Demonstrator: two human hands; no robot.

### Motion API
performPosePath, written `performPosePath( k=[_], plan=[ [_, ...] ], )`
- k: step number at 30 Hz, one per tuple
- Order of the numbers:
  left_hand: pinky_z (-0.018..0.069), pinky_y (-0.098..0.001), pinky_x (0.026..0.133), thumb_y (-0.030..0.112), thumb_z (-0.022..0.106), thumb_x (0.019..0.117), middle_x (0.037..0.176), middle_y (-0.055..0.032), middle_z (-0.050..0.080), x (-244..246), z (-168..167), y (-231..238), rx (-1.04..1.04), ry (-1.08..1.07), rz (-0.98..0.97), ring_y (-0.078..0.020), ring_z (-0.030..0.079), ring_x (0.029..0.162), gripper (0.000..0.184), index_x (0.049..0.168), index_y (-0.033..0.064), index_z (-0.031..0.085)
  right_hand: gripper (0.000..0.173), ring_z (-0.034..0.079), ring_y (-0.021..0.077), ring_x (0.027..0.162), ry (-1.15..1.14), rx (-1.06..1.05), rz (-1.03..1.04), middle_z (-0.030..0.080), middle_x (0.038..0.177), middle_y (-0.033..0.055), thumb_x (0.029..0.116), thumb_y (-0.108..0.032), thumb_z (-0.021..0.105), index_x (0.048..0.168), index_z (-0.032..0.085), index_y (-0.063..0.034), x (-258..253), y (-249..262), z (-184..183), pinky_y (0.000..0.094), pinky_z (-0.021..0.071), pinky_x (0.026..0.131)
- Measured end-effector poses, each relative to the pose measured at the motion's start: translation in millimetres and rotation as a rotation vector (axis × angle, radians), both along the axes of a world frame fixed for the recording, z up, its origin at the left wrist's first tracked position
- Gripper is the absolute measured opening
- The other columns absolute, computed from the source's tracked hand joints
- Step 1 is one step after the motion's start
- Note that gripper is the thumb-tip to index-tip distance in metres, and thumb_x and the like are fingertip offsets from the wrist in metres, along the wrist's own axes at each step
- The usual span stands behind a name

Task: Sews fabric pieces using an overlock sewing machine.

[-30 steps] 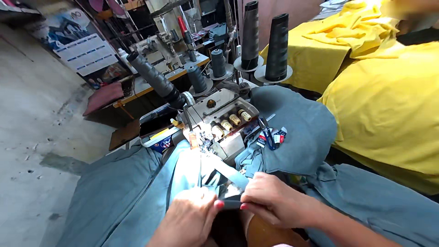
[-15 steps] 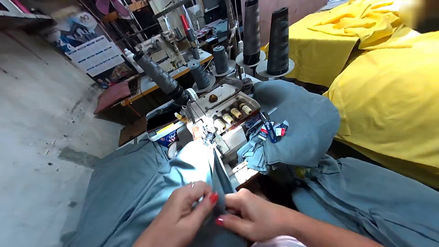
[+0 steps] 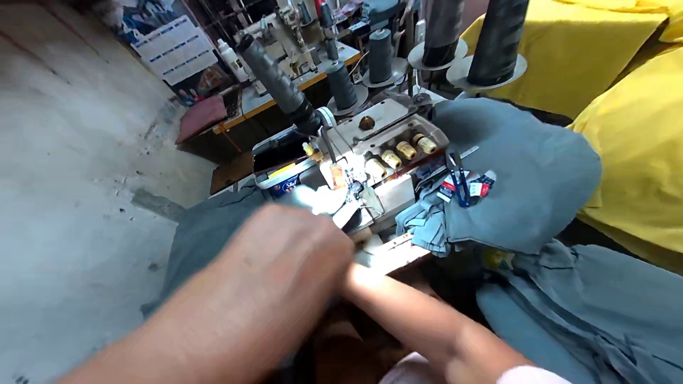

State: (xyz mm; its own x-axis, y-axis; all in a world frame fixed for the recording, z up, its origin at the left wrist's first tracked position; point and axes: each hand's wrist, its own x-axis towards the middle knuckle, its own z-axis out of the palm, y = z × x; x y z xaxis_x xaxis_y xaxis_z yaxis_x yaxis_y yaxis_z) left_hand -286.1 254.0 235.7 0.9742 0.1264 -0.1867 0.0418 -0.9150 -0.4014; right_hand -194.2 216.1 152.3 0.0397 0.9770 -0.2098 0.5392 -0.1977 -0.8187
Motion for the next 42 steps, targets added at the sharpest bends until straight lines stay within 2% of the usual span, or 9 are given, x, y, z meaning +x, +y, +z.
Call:
performPosePath(
  k=[1, 2, 5, 9, 14, 19, 22, 27, 42],
  plan=[
    [0.0486, -0.0497, 0.056, 0.016, 0.063, 0.0957, 0.074, -0.0112, 0.064, -3.1, 3.7, 12.3, -0.008, 0.038, 0.134, -0.0323, 0.067, 0.070, 0.015, 0.086, 0.0066, 0.069, 0.042, 0.044, 0.0305, 0.145, -0.065, 0.009, 0.022, 0.051, 0.152, 0.0211, 0.1081, -0.010, 0.044, 0.146, 0.050, 0.0055, -3.8, 23.6, -9.8, 0.0434, 0.0299, 0.121],
    [0.0445, -0.0462, 0.044, 0.021, 0.070, 0.0852, 0.061, -0.0051, 0.057, -15.2, -2.2, 37.8, 0.025, -0.100, 0.057, -0.0278, 0.062, 0.054, 0.010, 0.081, 0.0121, 0.068, 0.040, 0.052, 0.0368, 0.137, -0.107, 0.148, 0.006, 0.058, 0.143, 0.0248, 0.1069, -0.012, 0.046, 0.141, 0.056, 0.0054, -11.1, 47.4, -42.2, 0.0518, 0.0371, 0.115],
    [0.0401, -0.0422, 0.038, 0.046, 0.066, 0.0834, 0.055, 0.0032, 0.049, -46.3, -13.8, 89.4, -0.004, -0.292, -0.013, -0.0203, 0.052, 0.042, 0.041, 0.111, 0.0153, 0.069, 0.032, 0.067, 0.0419, 0.111, -0.151, 0.377, 0.028, 0.071, 0.113, 0.0257, 0.1067, -0.016, 0.048, 0.124, 0.067, 0.0030, -8.9, 52.4, -94.7, 0.0608, 0.0501, 0.093],
    [0.0423, -0.0393, 0.041, 0.055, 0.058, 0.0895, 0.059, 0.0051, 0.054, -63.2, -36.5, 111.4, -0.128, -0.399, -0.001, -0.0159, 0.053, 0.045, 0.054, 0.125, 0.0145, 0.063, 0.016, 0.070, 0.0196, 0.068, -0.223, 1.041, -0.488, 0.072, 0.078, 0.0103, 0.0921, -0.015, 0.068, 0.086, 0.074, -0.0010, 22.3, 32.0, -147.9, 0.0351, 0.0588, 0.063],
    [0.0464, -0.0290, 0.050, 0.043, 0.058, 0.0955, 0.064, 0.0076, 0.054, -66.1, -44.4, 105.9, -0.257, -0.436, -0.082, -0.0082, 0.053, 0.053, 0.042, 0.128, 0.0155, 0.061, 0.029, 0.071, 0.0262, 0.083, -0.301, 1.098, -0.521, 0.072, 0.090, 0.0138, 0.0884, -0.033, 0.072, 0.089, 0.074, -0.0036, 37.3, 38.8, -140.6, 0.0423, 0.0574, 0.067],
    [0.0482, -0.0377, 0.060, 0.035, 0.052, 0.0995, 0.068, 0.0023, 0.062, -69.4, -46.7, 91.2, -0.087, -0.390, -0.166, -0.0159, 0.063, 0.062, 0.025, 0.096, 0.0163, 0.067, 0.013, 0.070, 0.0168, 0.082, -0.046, 1.248, -0.061, 0.073, 0.087, 0.0098, 0.0917, -0.004, 0.063, 0.091, 0.075, -0.0007, 6.8, 36.6, -86.3, 0.0279, 0.0559, 0.072],
    [0.0451, -0.0409, 0.060, 0.033, 0.046, 0.1026, 0.067, 0.0006, 0.059, -73.4, -46.5, 86.9, -0.038, -0.346, -0.184, -0.0189, 0.061, 0.062, 0.034, 0.083, 0.0162, 0.067, 0.014, 0.069, 0.0128, 0.079, -0.069, 1.222, -0.043, 0.072, 0.088, 0.0078, 0.0968, -0.008, 0.062, 0.095, 0.075, -0.0025, 17.9, 30.3, -96.9, 0.0258, 0.0557, 0.068],
    [0.0442, -0.0490, 0.076, 0.028, 0.043, 0.1034, 0.065, -0.0007, 0.059, -73.2, -51.7, 82.0, -0.022, -0.366, -0.192, -0.0209, 0.061, 0.064, 0.035, 0.082, 0.0149, 0.068, 0.020, 0.072, 0.0165, 0.081, -0.294, 1.148, -0.245, 0.076, 0.087, 0.0085, 0.0957, -0.016, 0.063, 0.091, 0.079, -0.0052, 60.0, 25.8, -151.0, 0.0316, 0.0573, 0.071],
    [0.0237, -0.0750, 0.107, 0.027, 0.045, 0.1050, 0.066, 0.0003, 0.060, -78.0, -53.9, 79.2, 0.016, -0.444, -0.195, -0.0264, 0.069, 0.088, 0.036, 0.081, 0.0152, 0.071, 0.016, 0.064, 0.0108, 0.075, -0.224, 1.100, -0.291, 0.071, 0.083, 0.0077, 0.0932, -0.014, 0.066, 0.093, 0.078, -0.0029, 67.2, 28.6, -142.7, 0.0237, 0.0523, 0.071]
  ],
)
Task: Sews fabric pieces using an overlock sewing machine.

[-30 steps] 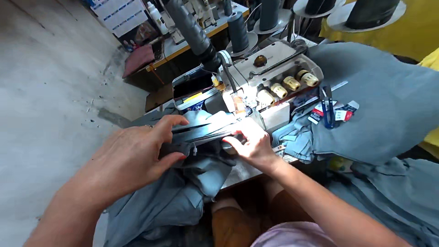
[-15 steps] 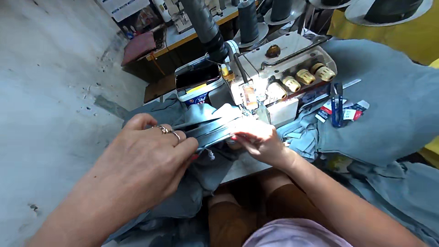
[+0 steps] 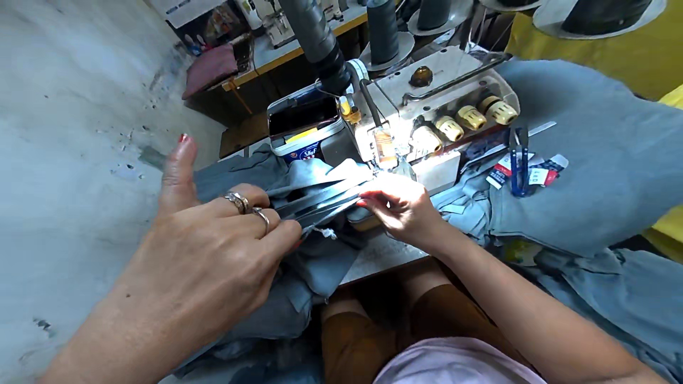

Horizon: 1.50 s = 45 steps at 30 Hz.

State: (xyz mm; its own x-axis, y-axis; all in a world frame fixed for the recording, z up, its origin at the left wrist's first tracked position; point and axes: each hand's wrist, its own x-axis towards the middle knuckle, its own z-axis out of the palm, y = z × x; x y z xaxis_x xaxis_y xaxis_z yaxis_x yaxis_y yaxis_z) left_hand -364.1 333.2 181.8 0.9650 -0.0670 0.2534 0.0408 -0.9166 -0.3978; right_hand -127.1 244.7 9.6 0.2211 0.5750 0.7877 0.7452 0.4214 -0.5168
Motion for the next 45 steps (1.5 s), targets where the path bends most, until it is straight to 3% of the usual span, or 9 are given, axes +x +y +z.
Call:
performPosePath(
  k=[2, 4, 7, 10, 16, 31, 38, 42, 45],
  plan=[
    [0.0227, -0.0754, 0.109, 0.026, 0.046, 0.1051, 0.065, -0.0010, 0.061, 2.7, 4.0, -1.7, -0.001, -0.016, -0.002, -0.0283, 0.069, 0.089, 0.036, 0.082, 0.0137, 0.072, 0.014, 0.063, 0.0091, 0.083, 0.094, -0.002, 0.054, 0.070, 0.092, 0.0100, 0.0919, -0.011, 0.068, 0.092, 0.076, -0.0002, 1.0, 0.0, 2.8, 0.0212, 0.0517, 0.078],
    [0.0326, -0.0668, 0.103, 0.025, 0.048, 0.1034, 0.062, -0.0019, 0.059, 9.6, 10.0, -3.0, -0.020, -0.027, -0.021, -0.0266, 0.065, 0.077, 0.034, 0.084, 0.0122, 0.073, 0.010, 0.061, -0.0009, 0.085, 0.273, -0.108, 0.138, 0.068, 0.097, 0.0030, 0.0920, -0.008, 0.066, 0.096, 0.072, -0.0004, 5.3, -6.4, 11.8, 0.0132, 0.0512, 0.077],
    [0.0417, -0.0439, 0.063, 0.028, 0.050, 0.1013, 0.061, -0.0010, 0.057, 26.4, 16.1, 1.9, -0.057, -0.042, -0.082, -0.0202, 0.055, 0.057, 0.029, 0.093, 0.0120, 0.073, 0.003, 0.051, -0.0059, 0.056, 0.542, -0.382, 0.223, 0.059, 0.072, -0.0081, 0.0943, -0.006, 0.064, 0.093, 0.067, -0.0064, 10.8, -27.7, 30.1, 0.0118, 0.0461, 0.053],
    [0.0367, -0.0380, 0.045, 0.042, 0.050, 0.0980, 0.060, -0.0013, 0.056, 45.7, 12.6, 10.7, -0.039, -0.045, -0.079, -0.0199, 0.055, 0.050, 0.039, 0.086, 0.0127, 0.072, 0.004, 0.049, -0.0080, 0.051, 0.647, -0.446, 0.269, 0.058, 0.071, -0.0125, 0.0978, -0.009, 0.060, 0.095, 0.063, -0.0102, 7.5, -52.0, 22.1, 0.0097, 0.0432, 0.047],
    [0.0377, -0.0388, 0.044, 0.052, 0.052, 0.0920, 0.057, 0.0002, 0.050, 63.9, -5.6, 35.2, -0.069, 0.011, -0.020, -0.0189, 0.054, 0.050, 0.045, 0.066, 0.0158, 0.060, 0.012, 0.051, -0.0127, 0.057, 0.655, -0.321, 0.192, 0.065, 0.084, -0.0096, 0.0954, -0.005, 0.061, 0.102, 0.068, 0.0008, -4.5, -72.3, -8.7, 0.0060, 0.0454, 0.052],
    [0.0373, -0.0424, 0.045, 0.040, 0.064, 0.0879, 0.054, -0.0068, 0.048, 99.0, -40.8, 42.4, -0.117, -0.017, -0.020, -0.0270, 0.056, 0.050, 0.041, 0.063, 0.0089, 0.054, 0.010, 0.051, -0.0096, 0.051, 0.712, -0.340, 0.173, 0.061, 0.070, -0.0109, 0.0991, -0.006, 0.058, 0.097, 0.066, -0.0008, 9.9, -36.4, -10.4, 0.0084, 0.0462, 0.049],
    [0.0406, -0.0463, 0.046, 0.029, 0.073, 0.0780, 0.056, -0.0079, 0.051, 109.0, -53.3, 48.9, -0.187, 0.021, 0.039, -0.0295, 0.060, 0.054, 0.031, 0.064, 0.0086, 0.054, 0.009, 0.049, -0.0056, 0.045, 0.841, -0.368, 0.206, 0.058, 0.069, -0.0087, 0.0994, -0.001, 0.055, 0.107, 0.059, -0.0016, 13.9, -28.2, -10.1, 0.0116, 0.0468, 0.044],
    [0.0420, -0.0457, 0.047, 0.036, 0.072, 0.0779, 0.058, -0.0051, 0.053, 106.9, -51.5, 47.2, -0.242, 0.061, 0.083, -0.0263, 0.061, 0.055, 0.031, 0.066, 0.0110, 0.058, 0.010, 0.057, -0.0049, 0.053, 0.739, -0.298, 0.257, 0.062, 0.072, -0.0110, 0.0961, -0.005, 0.058, 0.106, 0.056, -0.0055, 13.4, -34.6, -16.5, 0.0138, 0.0523, 0.054],
    [0.0415, -0.0421, 0.046, 0.044, 0.070, 0.0817, 0.056, -0.0035, 0.051, 105.9, -51.8, 36.1, -0.273, 0.061, 0.038, -0.0233, 0.058, 0.052, 0.038, 0.067, 0.0101, 0.063, 0.019, 0.056, -0.0093, 0.067, 0.551, -0.147, 0.197, 0.065, 0.085, -0.0050, 0.0922, -0.012, 0.069, 0.103, 0.064, 0.0028, 9.8, -35.2, -27.7, 0.0085, 0.0497, 0.063]
  ],
)
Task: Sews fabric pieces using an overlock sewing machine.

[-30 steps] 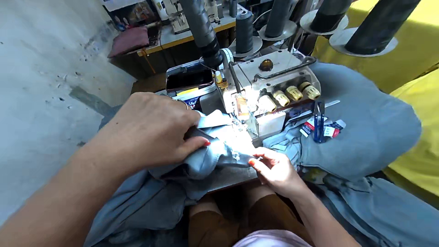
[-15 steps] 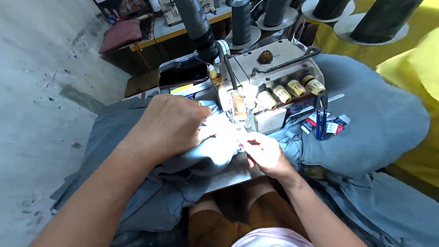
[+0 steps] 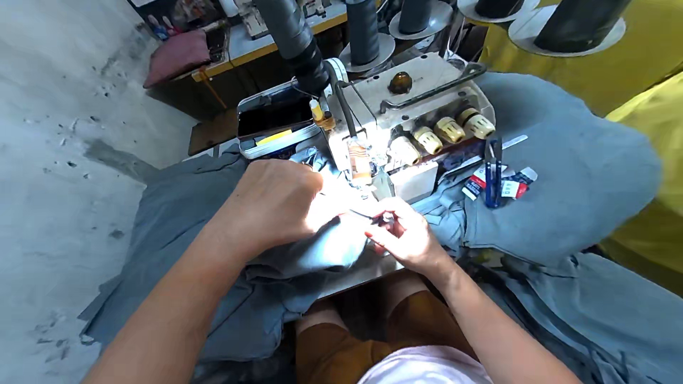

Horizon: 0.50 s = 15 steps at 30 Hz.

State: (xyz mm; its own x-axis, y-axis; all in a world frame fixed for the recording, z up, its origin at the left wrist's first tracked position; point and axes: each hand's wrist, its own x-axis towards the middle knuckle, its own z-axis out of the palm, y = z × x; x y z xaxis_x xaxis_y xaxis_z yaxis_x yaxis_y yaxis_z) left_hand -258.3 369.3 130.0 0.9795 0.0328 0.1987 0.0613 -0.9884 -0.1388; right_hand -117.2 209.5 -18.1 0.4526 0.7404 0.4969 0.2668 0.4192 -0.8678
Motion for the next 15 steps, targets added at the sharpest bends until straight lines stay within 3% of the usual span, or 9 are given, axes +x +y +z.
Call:
performPosePath(
  k=[2, 4, 7, 9, 12, 15],
  plan=[
    [0.0406, -0.0398, 0.045, 0.042, 0.068, 0.0832, 0.055, -0.0010, 0.050, -0.2, -1.3, -7.6, -0.024, -0.007, -0.039, -0.0201, 0.056, 0.050, 0.034, 0.066, 0.0125, 0.063, 0.016, 0.057, -0.0079, 0.072, -0.065, 0.045, -0.053, 0.068, 0.089, 0.0005, 0.0913, -0.010, 0.071, 0.098, 0.068, 0.0040, -1.7, 1.7, -2.5, 0.0083, 0.0499, 0.067],
    [0.0398, -0.0367, 0.045, 0.041, 0.063, 0.0871, 0.055, 0.0026, 0.050, -0.7, -1.3, -14.0, -0.039, 0.010, -0.072, -0.0155, 0.054, 0.050, 0.033, 0.065, 0.0165, 0.063, 0.010, 0.058, -0.0077, 0.066, -0.036, -0.006, -0.054, 0.066, 0.085, -0.0004, 0.0934, -0.006, 0.066, 0.093, 0.068, 0.0030, -3.3, 0.1, 2.1, 0.0088, 0.0510, 0.061],
    [0.0411, -0.0389, 0.045, 0.043, 0.063, 0.0863, 0.055, 0.0020, 0.052, -2.2, 3.0, -13.2, -0.021, 0.062, -0.051, -0.0169, 0.057, 0.051, 0.033, 0.066, 0.0168, 0.066, 0.011, 0.058, -0.0070, 0.060, 0.017, -0.095, -0.024, 0.064, 0.078, -0.0027, 0.0965, -0.004, 0.060, 0.091, 0.066, 0.0035, -2.0, -4.4, 8.7, 0.0096, 0.0521, 0.058],
    [0.0421, -0.0425, 0.045, 0.044, 0.066, 0.0834, 0.056, 0.0003, 0.052, -3.3, 6.1, -8.0, -0.029, 0.071, -0.016, -0.0200, 0.058, 0.051, 0.033, 0.066, 0.0155, 0.064, 0.009, 0.057, -0.0073, 0.058, 0.056, -0.143, 0.005, 0.064, 0.077, -0.0042, 0.0981, -0.004, 0.059, 0.095, 0.064, 0.0024, -1.2, -8.4, 11.6, 0.0095, 0.0511, 0.056],
    [0.0418, -0.0372, 0.046, 0.042, 0.061, 0.0882, 0.054, 0.0030, 0.051, -3.3, 9.4, -21.5, -0.033, 0.025, -0.108, -0.0150, 0.056, 0.050, 0.034, 0.065, 0.0172, 0.064, 0.017, 0.058, -0.0076, 0.063, 0.058, -0.138, 0.091, 0.068, 0.093, -0.0004, 0.0991, -0.004, 0.058, 0.109, 0.066, 0.0069, -2.4, -19.9, 17.6, 0.0100, 0.0520, 0.057],
    [0.0408, -0.0346, 0.049, 0.038, 0.059, 0.0910, 0.054, 0.0022, 0.052, -1.5, 6.0, -37.1, -0.019, 0.043, -0.171, -0.0150, 0.057, 0.051, 0.033, 0.067, 0.0159, 0.066, 0.015, 0.059, -0.0083, 0.066, 0.003, -0.070, 0.078, 0.064, 0.091, 0.0005, 0.0980, -0.003, 0.057, 0.097, 0.069, 0.0066, -8.1, -30.6, 14.5, 0.0086, 0.0529, 0.060]
  ],
)
